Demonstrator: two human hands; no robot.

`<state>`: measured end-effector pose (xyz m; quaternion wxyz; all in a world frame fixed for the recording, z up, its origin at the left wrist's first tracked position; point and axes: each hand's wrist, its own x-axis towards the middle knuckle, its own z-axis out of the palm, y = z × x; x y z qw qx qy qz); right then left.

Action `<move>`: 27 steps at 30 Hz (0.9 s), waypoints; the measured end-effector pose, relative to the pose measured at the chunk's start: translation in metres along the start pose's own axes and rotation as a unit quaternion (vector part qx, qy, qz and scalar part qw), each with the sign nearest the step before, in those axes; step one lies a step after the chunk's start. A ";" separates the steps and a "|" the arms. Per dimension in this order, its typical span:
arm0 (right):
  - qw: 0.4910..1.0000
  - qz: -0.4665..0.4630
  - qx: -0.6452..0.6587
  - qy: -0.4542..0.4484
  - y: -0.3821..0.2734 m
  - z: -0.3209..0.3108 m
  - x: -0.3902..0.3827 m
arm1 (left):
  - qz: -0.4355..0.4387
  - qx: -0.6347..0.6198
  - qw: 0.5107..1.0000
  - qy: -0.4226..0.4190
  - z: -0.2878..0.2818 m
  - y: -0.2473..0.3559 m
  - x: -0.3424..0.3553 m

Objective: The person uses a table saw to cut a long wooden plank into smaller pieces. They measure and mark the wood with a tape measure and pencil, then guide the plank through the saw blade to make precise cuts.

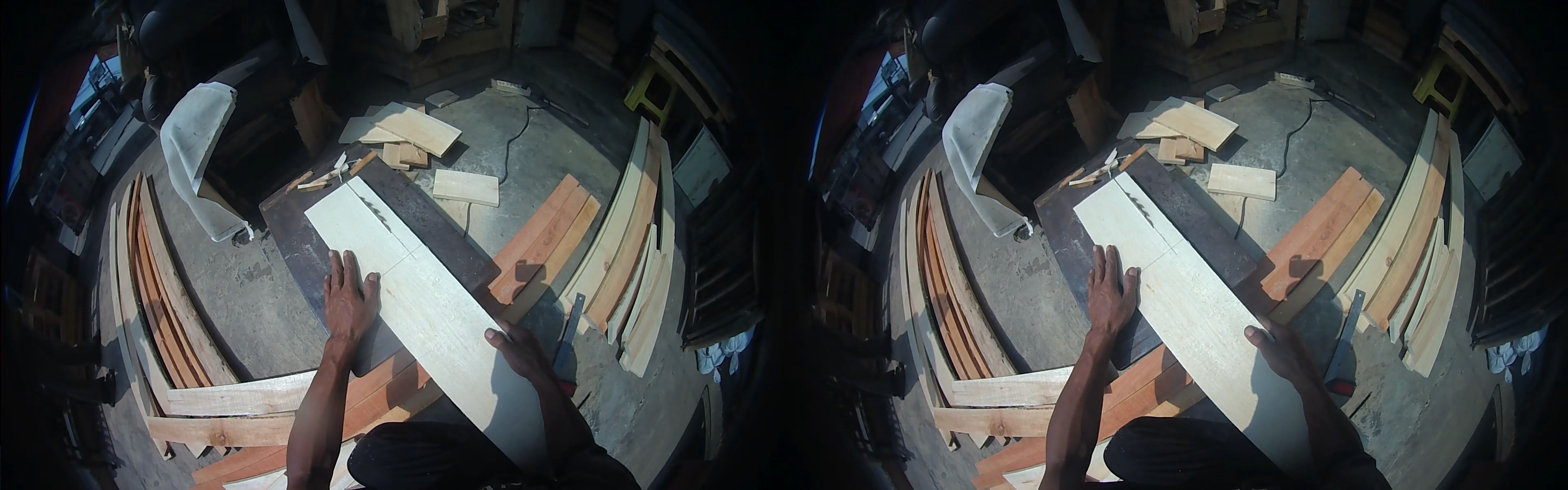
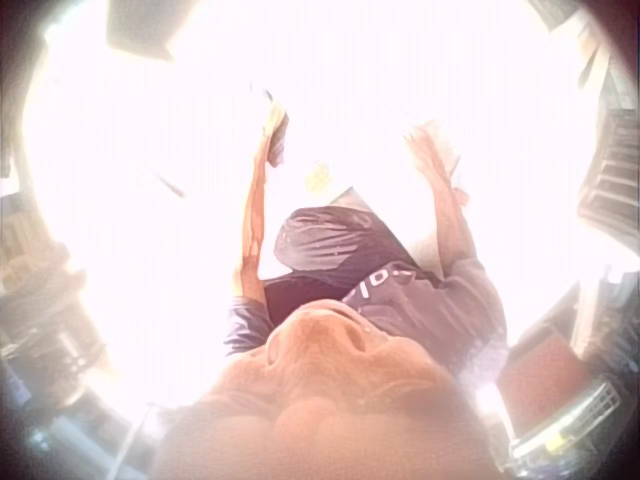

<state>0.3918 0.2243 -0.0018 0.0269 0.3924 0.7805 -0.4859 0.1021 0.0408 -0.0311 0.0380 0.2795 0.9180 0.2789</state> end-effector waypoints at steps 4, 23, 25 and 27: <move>1.000 -0.001 0.003 0.003 0.000 0.001 0.006 | 0.002 0.002 1.000 0.002 0.001 -0.001 0.006; 0.999 -0.019 0.026 0.009 -0.006 0.002 0.007 | 0.000 -0.002 1.000 -0.002 0.001 -0.001 0.007; 0.999 -0.014 0.028 0.008 -0.010 0.001 0.006 | -0.001 -0.002 1.000 -0.003 0.001 0.000 0.007; 1.000 0.008 0.015 -0.004 -0.014 0.000 0.005 | -0.002 -0.004 1.000 -0.004 0.001 0.000 0.007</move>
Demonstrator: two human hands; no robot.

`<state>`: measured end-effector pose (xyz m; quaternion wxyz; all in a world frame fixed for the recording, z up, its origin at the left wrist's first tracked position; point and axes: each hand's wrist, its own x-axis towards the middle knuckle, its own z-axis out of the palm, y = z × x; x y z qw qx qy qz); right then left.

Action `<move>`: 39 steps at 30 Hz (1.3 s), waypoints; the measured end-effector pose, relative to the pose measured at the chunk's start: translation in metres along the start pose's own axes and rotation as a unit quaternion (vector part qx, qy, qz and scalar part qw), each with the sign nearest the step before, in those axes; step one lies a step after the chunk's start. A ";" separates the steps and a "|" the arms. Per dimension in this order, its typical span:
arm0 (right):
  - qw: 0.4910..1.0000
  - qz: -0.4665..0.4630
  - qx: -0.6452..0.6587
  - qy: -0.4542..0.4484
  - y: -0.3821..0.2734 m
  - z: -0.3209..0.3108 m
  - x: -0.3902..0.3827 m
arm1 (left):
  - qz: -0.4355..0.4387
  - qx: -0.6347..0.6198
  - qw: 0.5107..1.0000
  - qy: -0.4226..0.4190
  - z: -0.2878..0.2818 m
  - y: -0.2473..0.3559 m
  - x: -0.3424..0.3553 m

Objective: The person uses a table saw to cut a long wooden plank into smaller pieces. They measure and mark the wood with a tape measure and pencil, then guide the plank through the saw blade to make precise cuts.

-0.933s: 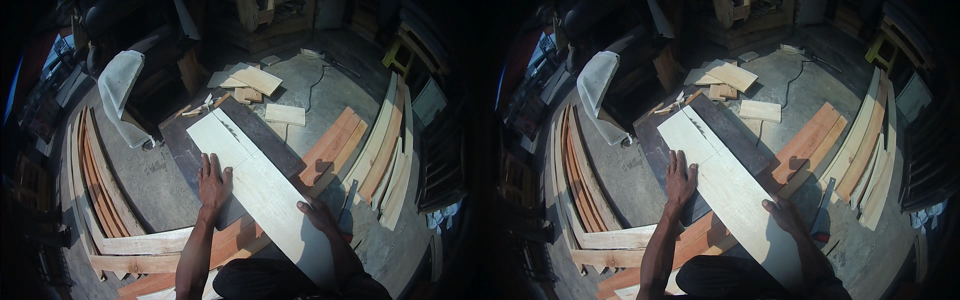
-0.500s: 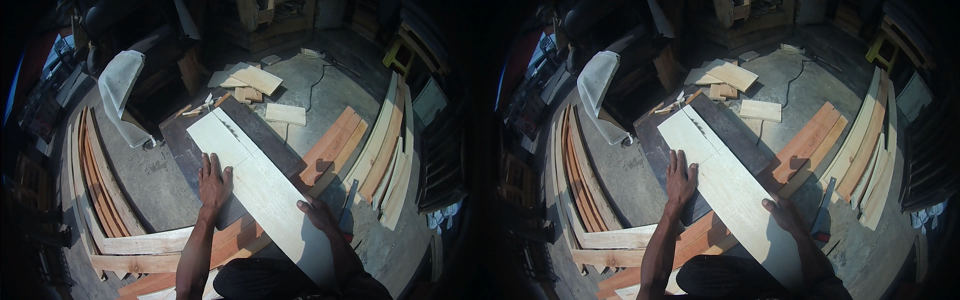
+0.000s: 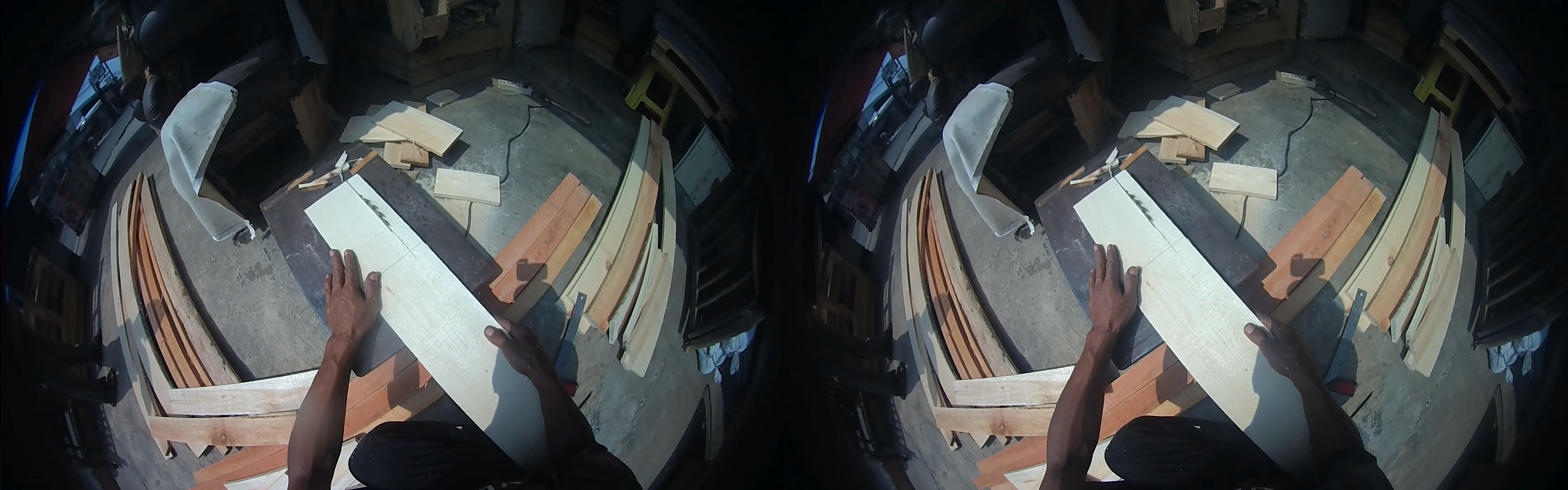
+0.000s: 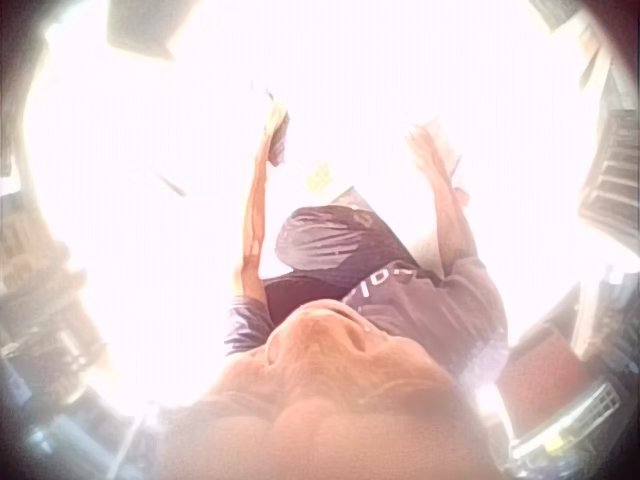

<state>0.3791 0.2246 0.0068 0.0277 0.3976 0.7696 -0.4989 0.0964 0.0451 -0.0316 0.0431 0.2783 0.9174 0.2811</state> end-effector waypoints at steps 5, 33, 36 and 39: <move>1.000 0.012 -0.006 0.001 -0.007 -0.001 -0.001 | -0.005 -0.003 1.000 -0.004 -0.001 0.000 0.000; 0.999 -0.038 0.026 0.000 0.005 0.004 0.011 | 0.001 0.005 1.000 0.003 -0.002 0.002 0.000; 0.999 -0.035 0.015 0.006 0.004 0.004 0.010 | -0.015 -0.003 1.000 -0.012 -0.003 0.003 -0.001; 0.999 -0.039 0.022 0.009 0.005 0.005 0.012 | -0.005 -0.009 1.000 -0.004 -0.003 0.003 -0.001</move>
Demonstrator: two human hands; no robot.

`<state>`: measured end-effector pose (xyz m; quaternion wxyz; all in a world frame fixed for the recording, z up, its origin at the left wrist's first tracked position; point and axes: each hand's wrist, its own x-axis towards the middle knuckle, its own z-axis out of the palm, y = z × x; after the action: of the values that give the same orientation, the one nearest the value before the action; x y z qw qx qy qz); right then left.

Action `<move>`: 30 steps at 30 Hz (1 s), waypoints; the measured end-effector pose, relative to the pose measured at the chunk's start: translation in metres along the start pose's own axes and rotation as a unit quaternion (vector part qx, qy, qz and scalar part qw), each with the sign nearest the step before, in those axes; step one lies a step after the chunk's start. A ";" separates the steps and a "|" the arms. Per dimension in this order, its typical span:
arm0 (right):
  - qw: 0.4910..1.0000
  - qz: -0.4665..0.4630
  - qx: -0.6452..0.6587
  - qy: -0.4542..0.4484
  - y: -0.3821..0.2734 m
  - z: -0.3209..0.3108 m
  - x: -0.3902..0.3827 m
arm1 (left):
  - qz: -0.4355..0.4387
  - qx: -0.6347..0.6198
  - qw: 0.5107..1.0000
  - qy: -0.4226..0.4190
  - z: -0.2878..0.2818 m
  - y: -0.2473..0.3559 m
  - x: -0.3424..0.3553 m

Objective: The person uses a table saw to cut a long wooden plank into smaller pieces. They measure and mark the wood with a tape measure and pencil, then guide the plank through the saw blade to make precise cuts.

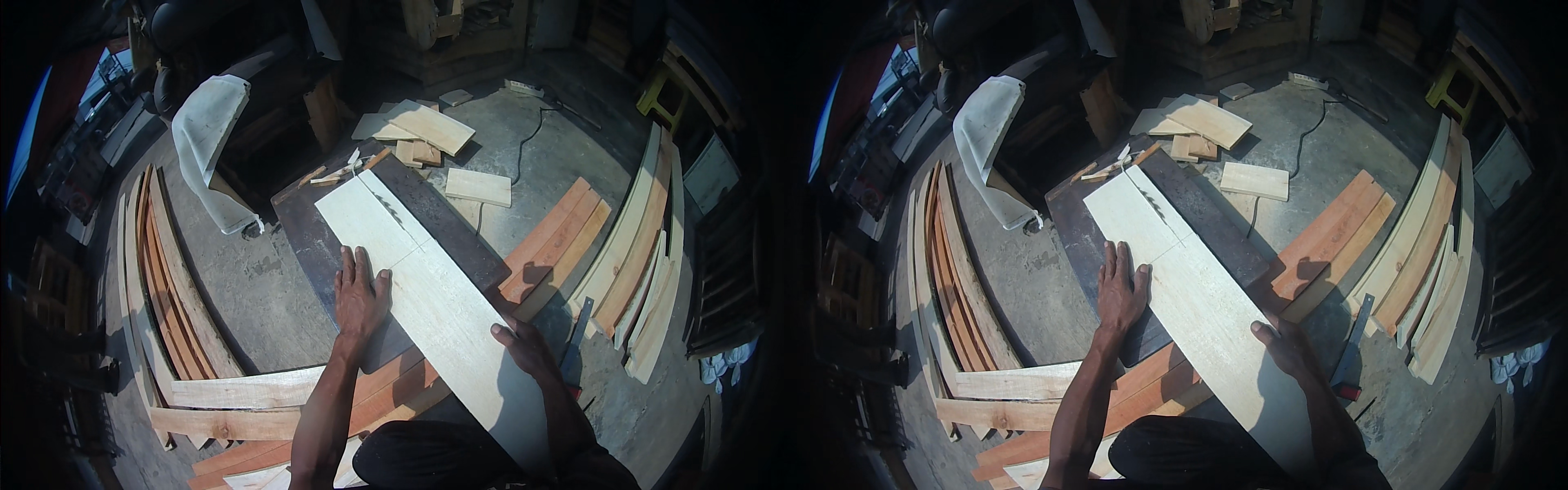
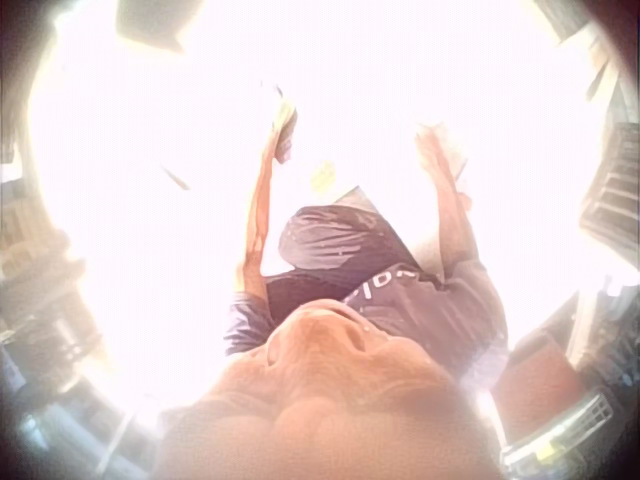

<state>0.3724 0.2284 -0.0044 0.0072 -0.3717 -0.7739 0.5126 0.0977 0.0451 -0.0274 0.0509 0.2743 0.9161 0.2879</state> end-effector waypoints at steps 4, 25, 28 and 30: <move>1.000 0.007 0.004 0.004 -0.001 0.001 0.000 | 0.005 0.004 1.000 0.004 0.002 -0.002 0.000; 1.000 0.022 -0.006 -0.009 -0.011 0.000 0.001 | 0.012 0.005 1.000 0.012 0.003 -0.003 0.000; 1.000 0.010 0.001 -0.007 -0.008 0.000 0.002 | 0.010 0.003 1.000 0.009 0.002 -0.002 0.000; 1.000 -0.028 0.005 -0.004 -0.005 0.001 0.003 | 0.012 0.002 1.000 0.009 0.001 -0.001 0.000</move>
<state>0.3673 0.2288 -0.0021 0.0206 -0.3475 -0.7815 0.5178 0.0976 0.0446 -0.0288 0.0389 0.2823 0.9138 0.2893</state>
